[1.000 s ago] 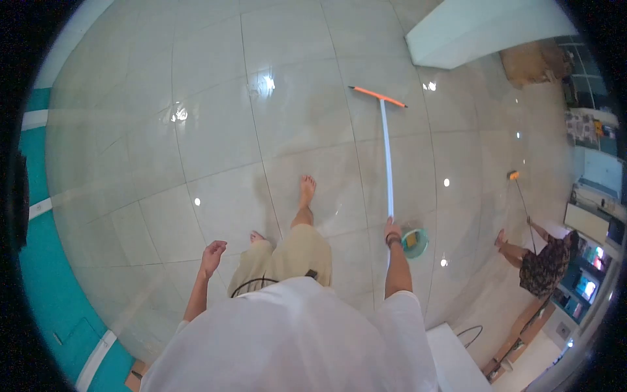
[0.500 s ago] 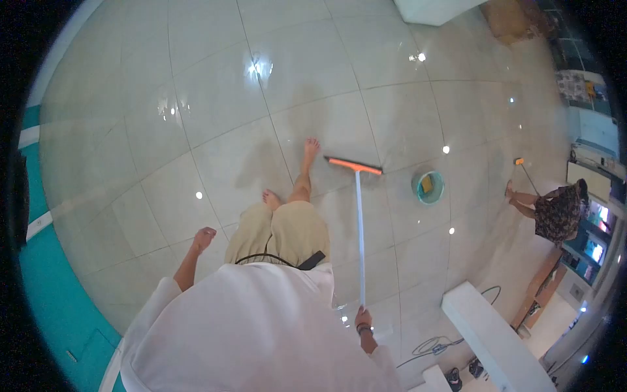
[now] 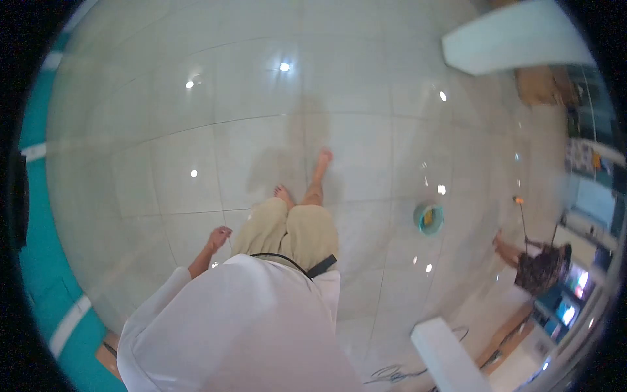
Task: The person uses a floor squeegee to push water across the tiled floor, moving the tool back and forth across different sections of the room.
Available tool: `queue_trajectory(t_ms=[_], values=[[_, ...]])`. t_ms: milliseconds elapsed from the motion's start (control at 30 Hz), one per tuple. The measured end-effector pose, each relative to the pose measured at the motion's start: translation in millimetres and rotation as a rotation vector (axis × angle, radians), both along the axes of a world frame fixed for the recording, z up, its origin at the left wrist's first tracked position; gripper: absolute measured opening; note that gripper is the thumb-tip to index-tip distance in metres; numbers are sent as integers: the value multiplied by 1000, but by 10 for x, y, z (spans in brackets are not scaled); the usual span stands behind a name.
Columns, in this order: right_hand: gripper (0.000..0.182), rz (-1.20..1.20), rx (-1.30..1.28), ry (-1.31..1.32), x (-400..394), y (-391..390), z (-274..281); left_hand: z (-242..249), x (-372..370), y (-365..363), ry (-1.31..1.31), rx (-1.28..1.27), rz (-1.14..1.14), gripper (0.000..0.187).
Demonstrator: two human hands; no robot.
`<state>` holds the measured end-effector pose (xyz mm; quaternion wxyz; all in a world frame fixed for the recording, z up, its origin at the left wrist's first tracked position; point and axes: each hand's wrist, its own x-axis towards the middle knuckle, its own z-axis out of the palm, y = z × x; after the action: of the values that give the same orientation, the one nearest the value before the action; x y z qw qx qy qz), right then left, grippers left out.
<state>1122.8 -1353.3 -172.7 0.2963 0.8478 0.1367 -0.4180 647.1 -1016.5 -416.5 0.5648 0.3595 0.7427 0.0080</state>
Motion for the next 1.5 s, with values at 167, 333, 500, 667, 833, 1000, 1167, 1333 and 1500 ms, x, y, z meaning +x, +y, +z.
queue_trajectory(t_ms=[167,333,500,667,833,1000,1167,1333,1500], values=[[48,143,25,3,401,744,-75,150,-189,-640,1,-16,62,27],[47,202,96,-15,619,1384,-37,-12,-389,-514,4,-100,69,25],[47,247,247,39,659,2481,-251,109,-555,651,-143,194,430,23],[41,56,521,55,152,4795,-1097,615,-905,1504,-247,397,698,21],[34,-343,783,612,-1009,7457,-1693,698,-1226,1220,-137,366,957,21],[28,-600,638,560,-2588,9261,-1607,56,-916,262,-95,312,1291,23],[26,-961,448,717,-3996,10136,-1731,-121,-680,222,-28,-13,946,21],[24,-759,521,859,-3435,9789,-1581,-318,-229,351,85,163,386,21],[20,-944,499,799,-3001,9691,-1571,-220,-838,1153,123,272,558,21]])
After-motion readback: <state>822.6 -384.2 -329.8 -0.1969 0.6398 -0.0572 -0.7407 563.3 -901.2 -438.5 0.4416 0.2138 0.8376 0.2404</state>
